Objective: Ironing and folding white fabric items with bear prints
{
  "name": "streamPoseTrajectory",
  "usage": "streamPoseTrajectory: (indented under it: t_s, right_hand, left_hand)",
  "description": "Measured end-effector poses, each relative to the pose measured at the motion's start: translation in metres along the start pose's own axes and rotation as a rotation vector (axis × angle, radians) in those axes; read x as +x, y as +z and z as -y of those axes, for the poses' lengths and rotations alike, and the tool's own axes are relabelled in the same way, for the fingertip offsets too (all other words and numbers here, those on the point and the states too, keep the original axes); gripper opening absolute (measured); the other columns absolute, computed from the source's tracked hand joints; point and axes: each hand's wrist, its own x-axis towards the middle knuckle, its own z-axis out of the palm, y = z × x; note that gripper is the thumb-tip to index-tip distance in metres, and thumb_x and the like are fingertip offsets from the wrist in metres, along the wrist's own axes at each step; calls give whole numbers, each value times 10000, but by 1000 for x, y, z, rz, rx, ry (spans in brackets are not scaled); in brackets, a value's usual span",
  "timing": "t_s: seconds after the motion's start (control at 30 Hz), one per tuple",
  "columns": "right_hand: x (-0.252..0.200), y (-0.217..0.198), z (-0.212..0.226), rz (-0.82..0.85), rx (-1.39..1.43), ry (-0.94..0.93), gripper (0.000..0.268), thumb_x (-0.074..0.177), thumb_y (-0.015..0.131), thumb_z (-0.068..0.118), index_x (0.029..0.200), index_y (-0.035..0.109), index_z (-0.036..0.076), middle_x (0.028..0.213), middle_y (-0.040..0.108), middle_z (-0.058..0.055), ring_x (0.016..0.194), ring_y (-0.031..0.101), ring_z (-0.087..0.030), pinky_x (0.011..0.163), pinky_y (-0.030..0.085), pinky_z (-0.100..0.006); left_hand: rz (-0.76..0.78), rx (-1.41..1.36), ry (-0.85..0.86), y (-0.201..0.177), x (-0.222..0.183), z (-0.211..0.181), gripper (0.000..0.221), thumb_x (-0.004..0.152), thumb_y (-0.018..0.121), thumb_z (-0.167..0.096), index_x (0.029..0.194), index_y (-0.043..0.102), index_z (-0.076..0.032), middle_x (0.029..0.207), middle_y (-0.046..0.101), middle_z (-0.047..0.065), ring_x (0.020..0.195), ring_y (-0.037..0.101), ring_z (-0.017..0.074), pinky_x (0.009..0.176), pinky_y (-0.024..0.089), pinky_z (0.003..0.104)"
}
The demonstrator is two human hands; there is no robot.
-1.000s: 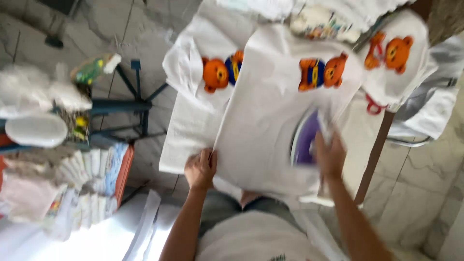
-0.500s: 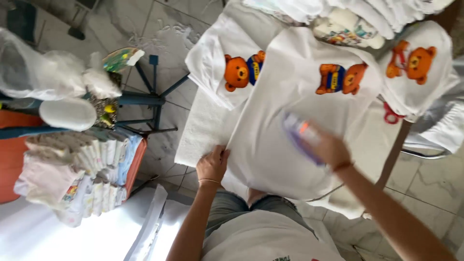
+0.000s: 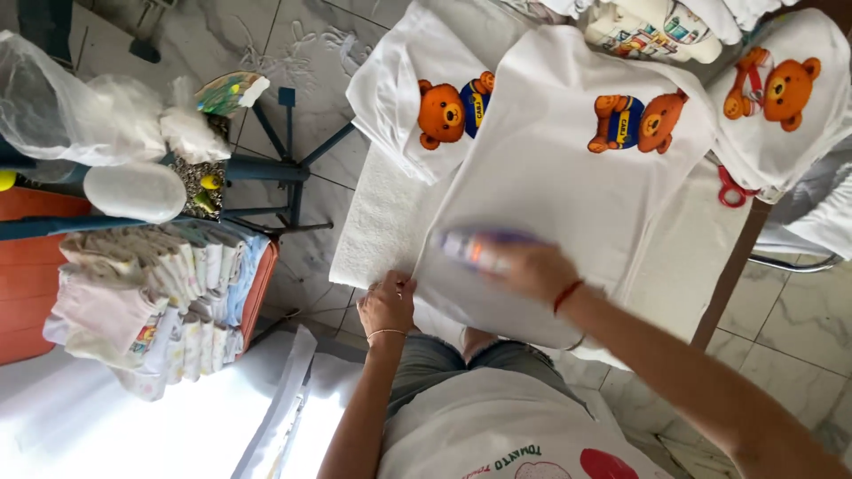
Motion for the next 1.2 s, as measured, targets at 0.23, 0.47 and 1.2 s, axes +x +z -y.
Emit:
streamPoseTrajectory:
  t_s: [0.23, 0.47, 1.2]
  right_hand:
    - [40, 10, -96, -414, -181, 328, 370, 745, 671, 457, 1047, 624, 249, 936, 640, 28, 763, 621, -203, 612, 515, -319]
    - [1, 9, 43, 98, 27, 313, 464, 669, 599, 481, 1117, 522, 385, 750, 669, -19, 704, 641, -225, 654, 522, -368]
    - [-65, -83, 30, -292, 464, 1568, 603, 804, 419, 503, 1288, 353, 151, 1026, 531, -310, 1005, 495, -420, 880, 380, -485]
  left_hand:
    - [45, -21, 51, 7, 5, 7, 229, 806, 454, -474, 860, 501, -257, 793, 630, -5, 901, 572, 214, 769, 432, 418]
    - [78, -34, 40, 1, 5, 5, 225, 798, 473, -478, 853, 504, -263, 795, 632, 2, 902, 575, 238, 783, 439, 411]
    - [151, -25, 18, -11, 2, -9, 255, 794, 459, -486, 882, 529, -257, 854, 647, 6, 931, 559, 241, 829, 439, 394]
